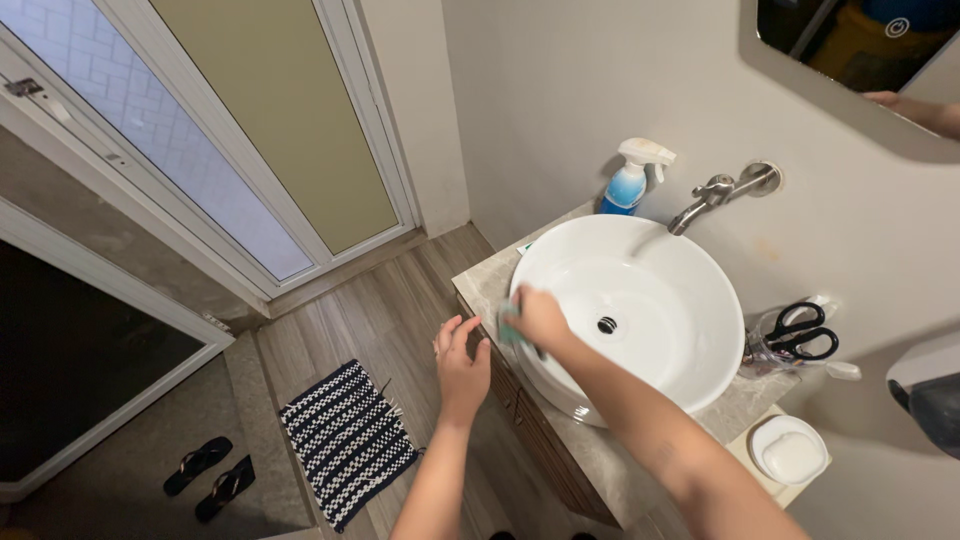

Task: The person sprays a cleaning solution into a white vessel sink, then wipes the basin and surrounding countertop with a green cloth. They move a toothpaste tube and a toothbrush holder aside to reach under them, then return the items after wiping. The person also wipes the faucet and the wall behind the sink.

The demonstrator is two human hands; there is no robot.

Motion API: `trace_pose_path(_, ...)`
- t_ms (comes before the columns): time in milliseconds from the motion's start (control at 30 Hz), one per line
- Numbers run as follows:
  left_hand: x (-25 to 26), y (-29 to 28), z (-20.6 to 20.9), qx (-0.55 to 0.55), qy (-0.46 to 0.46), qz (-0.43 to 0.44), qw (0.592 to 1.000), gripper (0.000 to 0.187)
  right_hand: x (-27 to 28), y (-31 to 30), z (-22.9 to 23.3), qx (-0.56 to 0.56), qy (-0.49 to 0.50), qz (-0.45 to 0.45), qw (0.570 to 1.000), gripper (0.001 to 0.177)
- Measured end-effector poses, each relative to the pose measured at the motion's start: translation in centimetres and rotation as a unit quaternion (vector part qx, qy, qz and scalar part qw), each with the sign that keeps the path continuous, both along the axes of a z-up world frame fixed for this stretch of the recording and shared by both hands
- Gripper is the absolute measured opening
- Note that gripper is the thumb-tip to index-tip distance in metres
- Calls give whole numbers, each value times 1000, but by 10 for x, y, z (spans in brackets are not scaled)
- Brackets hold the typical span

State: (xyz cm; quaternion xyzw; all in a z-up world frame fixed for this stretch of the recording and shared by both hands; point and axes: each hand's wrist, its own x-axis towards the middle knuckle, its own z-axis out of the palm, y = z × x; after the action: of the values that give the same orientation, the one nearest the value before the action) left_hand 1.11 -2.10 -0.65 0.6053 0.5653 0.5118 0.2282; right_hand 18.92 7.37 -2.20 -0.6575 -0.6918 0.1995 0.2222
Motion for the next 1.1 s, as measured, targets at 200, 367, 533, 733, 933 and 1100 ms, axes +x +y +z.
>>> trace_pose_path(200,40,9,-1,-6,1,-54,999,36,125,-169,8,-134,-105,130,977,29)
trace_pose_path(367,69,12,6,5,2,-89,996,37,253,-173,61,-175,-293,62,938,26)
trace_pose_path(533,84,9,12,15,41,-110,993,38,160,-180,36,-97,-136,132,977,27)
trace_pose_path(733,104,11,10,58,116,-123,984,40,144,-187,69,-220,-152,134,954,25)
trace_pose_path(933,119,9,2,76,161,-138,974,39,263,-107,33,-292,-494,145,806,26)
trace_pose_path(1100,122,9,1,83,193,-135,968,41,314,-14,-28,245,-545,89,797,47)
